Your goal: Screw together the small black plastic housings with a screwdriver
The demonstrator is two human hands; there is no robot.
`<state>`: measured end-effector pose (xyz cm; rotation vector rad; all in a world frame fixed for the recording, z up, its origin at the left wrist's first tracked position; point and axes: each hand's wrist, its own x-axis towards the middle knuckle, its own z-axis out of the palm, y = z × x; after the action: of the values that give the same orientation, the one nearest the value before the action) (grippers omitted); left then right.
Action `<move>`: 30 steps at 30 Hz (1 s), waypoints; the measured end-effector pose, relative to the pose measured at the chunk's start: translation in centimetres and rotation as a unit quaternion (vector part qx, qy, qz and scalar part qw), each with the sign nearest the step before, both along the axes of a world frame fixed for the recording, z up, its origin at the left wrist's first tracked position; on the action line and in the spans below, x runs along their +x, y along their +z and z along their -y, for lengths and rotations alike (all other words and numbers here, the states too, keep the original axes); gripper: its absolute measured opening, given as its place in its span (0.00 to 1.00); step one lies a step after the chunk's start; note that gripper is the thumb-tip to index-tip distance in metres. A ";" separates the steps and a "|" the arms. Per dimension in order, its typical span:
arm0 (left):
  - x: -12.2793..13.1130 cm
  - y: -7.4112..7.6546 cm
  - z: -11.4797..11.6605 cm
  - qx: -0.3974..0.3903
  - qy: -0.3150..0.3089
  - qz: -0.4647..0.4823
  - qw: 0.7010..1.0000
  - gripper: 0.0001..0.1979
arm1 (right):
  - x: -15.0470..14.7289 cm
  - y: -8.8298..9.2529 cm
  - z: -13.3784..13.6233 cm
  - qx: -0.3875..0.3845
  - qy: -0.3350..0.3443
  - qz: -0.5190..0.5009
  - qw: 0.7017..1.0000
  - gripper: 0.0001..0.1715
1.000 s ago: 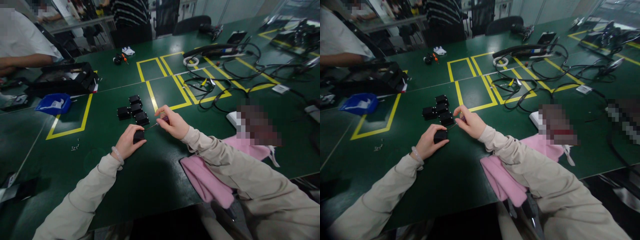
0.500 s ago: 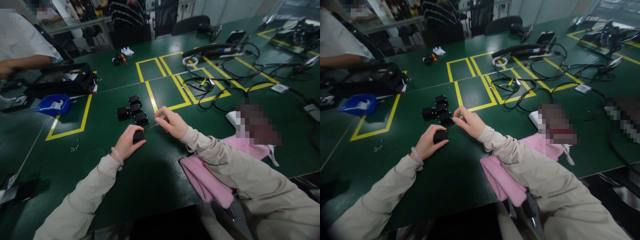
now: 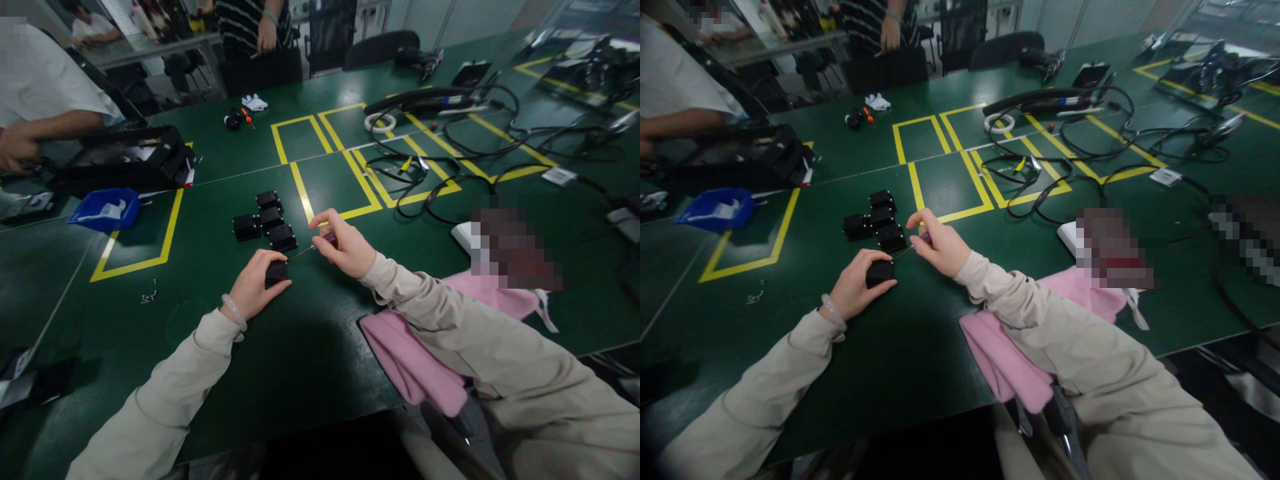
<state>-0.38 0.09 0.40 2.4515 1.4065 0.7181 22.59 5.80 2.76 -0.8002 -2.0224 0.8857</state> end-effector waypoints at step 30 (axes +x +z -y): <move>0.1 0.0 0.0 -0.007 -0.002 0.004 1.000 0.17 | -0.1 -0.2 0.0 -0.046 0.008 -0.032 0.998 0.06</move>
<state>-0.32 0.13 0.42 2.4372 1.3995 0.7153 22.53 5.82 2.52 -0.7970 -1.9458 1.0061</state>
